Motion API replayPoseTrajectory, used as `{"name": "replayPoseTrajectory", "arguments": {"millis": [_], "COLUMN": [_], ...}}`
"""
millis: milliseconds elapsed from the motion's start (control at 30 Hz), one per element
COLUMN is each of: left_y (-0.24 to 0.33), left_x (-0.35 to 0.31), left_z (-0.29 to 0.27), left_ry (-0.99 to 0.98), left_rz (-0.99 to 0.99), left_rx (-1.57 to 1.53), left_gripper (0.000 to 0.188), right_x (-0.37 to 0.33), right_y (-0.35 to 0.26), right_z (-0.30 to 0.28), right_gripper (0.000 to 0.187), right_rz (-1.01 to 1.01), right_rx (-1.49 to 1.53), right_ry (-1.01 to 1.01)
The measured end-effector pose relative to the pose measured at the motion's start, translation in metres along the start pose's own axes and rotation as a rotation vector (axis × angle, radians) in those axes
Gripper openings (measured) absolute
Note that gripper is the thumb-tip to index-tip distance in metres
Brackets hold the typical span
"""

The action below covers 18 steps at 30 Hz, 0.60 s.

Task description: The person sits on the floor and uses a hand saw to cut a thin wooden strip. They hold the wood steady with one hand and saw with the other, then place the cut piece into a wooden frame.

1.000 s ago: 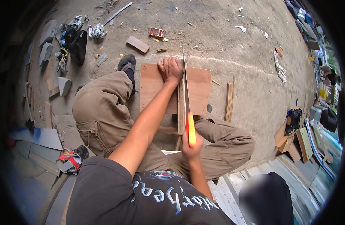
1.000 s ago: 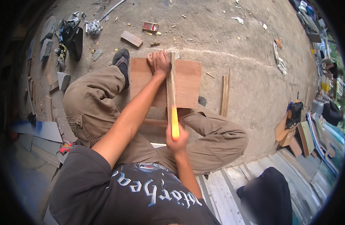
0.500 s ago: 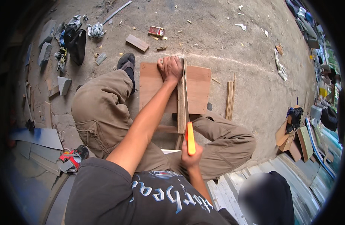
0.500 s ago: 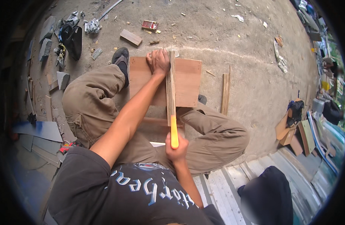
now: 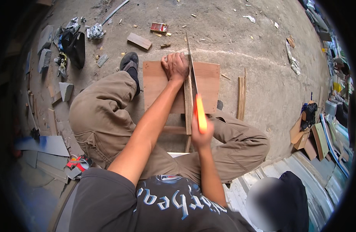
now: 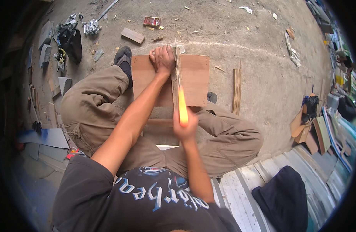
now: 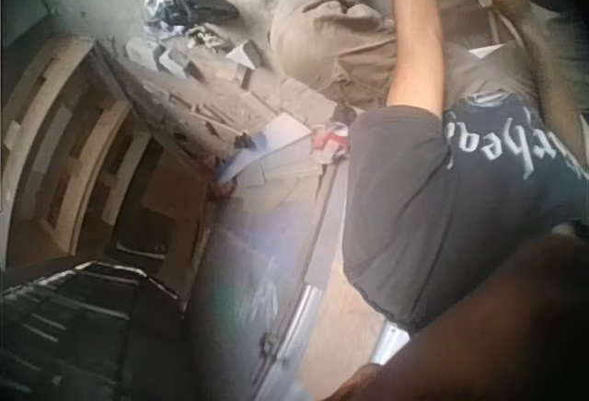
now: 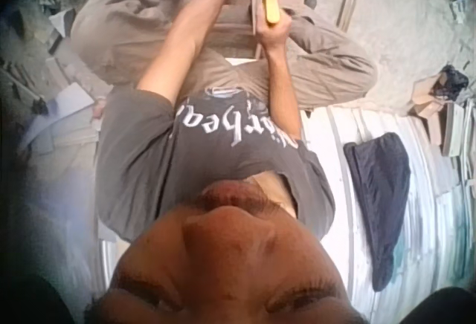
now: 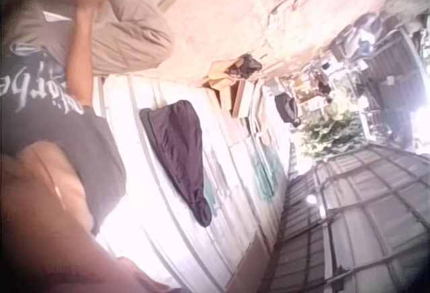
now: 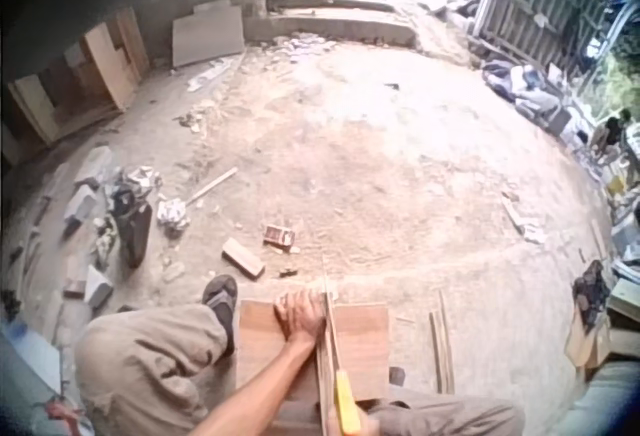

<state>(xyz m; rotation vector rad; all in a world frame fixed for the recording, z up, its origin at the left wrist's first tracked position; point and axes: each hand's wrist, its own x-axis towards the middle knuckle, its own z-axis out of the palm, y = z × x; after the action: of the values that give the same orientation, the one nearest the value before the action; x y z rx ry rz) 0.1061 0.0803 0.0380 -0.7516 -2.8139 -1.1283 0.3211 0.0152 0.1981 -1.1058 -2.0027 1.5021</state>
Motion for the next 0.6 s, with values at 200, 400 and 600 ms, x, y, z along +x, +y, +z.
{"name": "replayPoseTrajectory", "arguments": {"millis": [200, 400, 600], "left_y": [0.005, 0.008, -0.004], "left_x": [-0.002, 0.0, 0.009], "left_z": [-0.003, -0.001, 0.002], "left_ry": [-0.078, -0.096, -0.036], "left_rz": [-0.063, -0.009, -0.01], "left_rx": [0.027, 0.048, 0.036], "left_gripper": [0.04, 0.041, 0.04], "right_x": [-0.04, 0.016, -0.033], "right_y": [-0.022, 0.019, -0.021], "right_z": [-0.004, 0.005, -0.007], "right_gripper": [0.008, 0.015, 0.011], "right_rz": [0.003, 0.053, -0.017], "right_rx": [0.013, 0.017, 0.008], "right_ry": [0.011, 0.019, -0.01]}}
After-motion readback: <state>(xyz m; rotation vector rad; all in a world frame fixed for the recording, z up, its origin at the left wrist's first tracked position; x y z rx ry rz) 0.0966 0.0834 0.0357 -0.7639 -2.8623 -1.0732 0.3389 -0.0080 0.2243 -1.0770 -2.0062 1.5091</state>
